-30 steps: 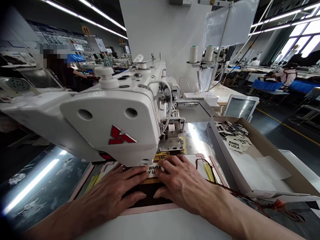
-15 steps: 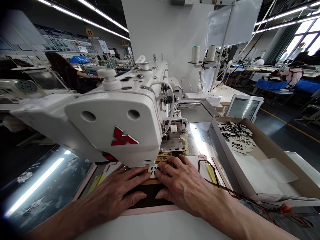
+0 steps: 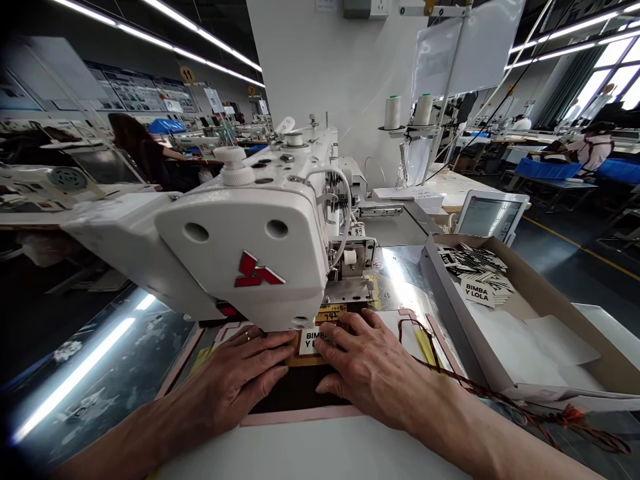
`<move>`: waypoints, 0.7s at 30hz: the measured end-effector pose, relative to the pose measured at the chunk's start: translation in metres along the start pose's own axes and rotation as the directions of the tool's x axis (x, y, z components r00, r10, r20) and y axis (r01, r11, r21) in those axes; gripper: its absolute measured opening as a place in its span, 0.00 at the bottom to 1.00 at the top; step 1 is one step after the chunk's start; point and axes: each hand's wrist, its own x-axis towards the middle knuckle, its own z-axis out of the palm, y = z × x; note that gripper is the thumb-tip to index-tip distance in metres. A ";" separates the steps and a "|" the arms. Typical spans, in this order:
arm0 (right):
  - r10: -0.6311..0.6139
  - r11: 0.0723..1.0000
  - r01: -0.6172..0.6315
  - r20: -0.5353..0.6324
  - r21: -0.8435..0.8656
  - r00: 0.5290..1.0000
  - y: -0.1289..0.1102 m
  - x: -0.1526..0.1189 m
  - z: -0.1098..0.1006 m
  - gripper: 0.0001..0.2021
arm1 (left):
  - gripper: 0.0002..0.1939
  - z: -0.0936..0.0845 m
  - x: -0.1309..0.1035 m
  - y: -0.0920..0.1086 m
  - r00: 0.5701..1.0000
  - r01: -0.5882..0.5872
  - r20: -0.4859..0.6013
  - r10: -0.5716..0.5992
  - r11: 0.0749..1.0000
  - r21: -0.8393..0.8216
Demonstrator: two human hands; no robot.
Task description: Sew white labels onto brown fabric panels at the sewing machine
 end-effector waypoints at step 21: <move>-0.064 0.998 0.063 -0.041 -0.016 0.997 0.008 -0.001 -0.009 0.20 | 0.19 0.002 -0.002 0.003 0.998 -0.051 0.034 0.051 0.999 -0.001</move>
